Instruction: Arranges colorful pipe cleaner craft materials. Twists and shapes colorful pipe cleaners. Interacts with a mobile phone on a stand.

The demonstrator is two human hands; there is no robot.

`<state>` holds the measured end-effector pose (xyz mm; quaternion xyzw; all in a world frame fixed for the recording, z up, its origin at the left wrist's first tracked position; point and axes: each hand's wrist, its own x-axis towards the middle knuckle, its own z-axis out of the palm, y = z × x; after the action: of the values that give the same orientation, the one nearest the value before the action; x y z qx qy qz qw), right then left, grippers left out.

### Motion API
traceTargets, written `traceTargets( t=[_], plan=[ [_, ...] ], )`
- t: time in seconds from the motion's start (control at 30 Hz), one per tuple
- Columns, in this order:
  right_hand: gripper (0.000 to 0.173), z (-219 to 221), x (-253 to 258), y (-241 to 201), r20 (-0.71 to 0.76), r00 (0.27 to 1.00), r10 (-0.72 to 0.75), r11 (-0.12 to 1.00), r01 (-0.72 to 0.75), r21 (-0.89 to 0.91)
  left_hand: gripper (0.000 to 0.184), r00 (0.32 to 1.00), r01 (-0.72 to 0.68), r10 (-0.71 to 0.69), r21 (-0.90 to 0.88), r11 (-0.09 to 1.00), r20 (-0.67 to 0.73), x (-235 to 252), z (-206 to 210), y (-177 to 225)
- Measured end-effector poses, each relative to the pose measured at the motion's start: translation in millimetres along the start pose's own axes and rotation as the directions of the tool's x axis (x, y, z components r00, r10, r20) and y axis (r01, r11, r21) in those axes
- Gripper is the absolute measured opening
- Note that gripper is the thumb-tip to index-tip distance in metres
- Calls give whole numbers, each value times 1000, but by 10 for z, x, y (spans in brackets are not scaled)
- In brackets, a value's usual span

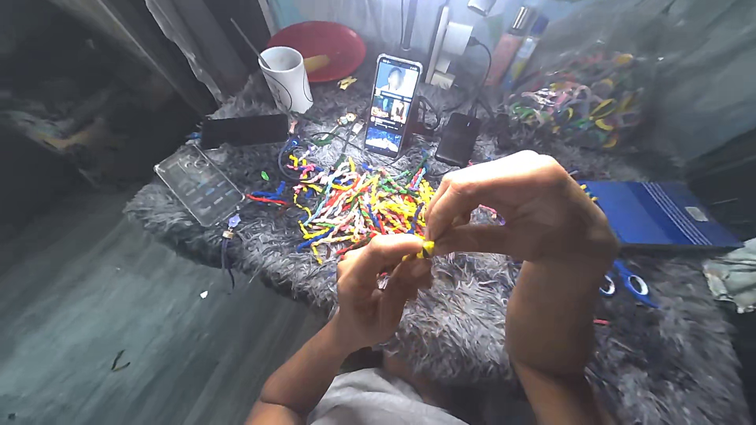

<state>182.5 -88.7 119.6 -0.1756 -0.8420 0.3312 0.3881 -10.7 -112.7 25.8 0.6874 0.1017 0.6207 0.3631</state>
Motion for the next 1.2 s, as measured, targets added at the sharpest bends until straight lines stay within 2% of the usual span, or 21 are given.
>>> traceTargets(
  t=[0.07,0.13,0.23,0.33,0.5,0.6,0.7,0.8,0.9,0.97,1.03,1.2],
  plan=[
    [6,-15,11,68,27,999,-22,997,20,71,17,999,-50,51,87,995,-8,-3,-21,-18],
    [5,-18,32,138,44,996,-79,989,73,127,20,997,-75,75,93,993,10,8,-42,-13],
    [6,-14,88,239,83,978,-190,958,166,233,23,996,32,-20,-140,990,90,23,-76,32],
    [7,-13,87,288,116,970,-214,950,179,256,20,968,207,-133,-379,902,212,19,-103,-11],
    [4,22,7,189,184,966,-183,955,131,265,18,936,204,-98,-294,934,338,28,-169,-29],
    [8,-6,-8,207,297,943,-152,972,88,218,17,911,205,-123,-176,963,394,34,-211,-7],
    [8,12,-4,206,319,944,-87,995,68,70,15,917,213,-180,-58,975,356,21,-248,25],
    [8,41,-18,134,261,965,31,987,11,-159,15,944,192,-228,166,967,239,14,-278,59],
    [7,140,-10,37,136,978,160,907,-92,-411,19,970,169,-231,462,870,80,4,-248,48],
    [7,235,19,1,40,984,176,860,-134,-492,21,980,159,-198,588,793,2,-3,-211,32],
    [7,284,43,-16,-36,989,145,829,-142,-541,21,985,162,-164,613,773,-52,-5,-194,18],
    [8,291,56,-71,-109,988,112,811,-154,-564,23,985,172,-135,595,785,-107,-15,-142,30]
  ],
)
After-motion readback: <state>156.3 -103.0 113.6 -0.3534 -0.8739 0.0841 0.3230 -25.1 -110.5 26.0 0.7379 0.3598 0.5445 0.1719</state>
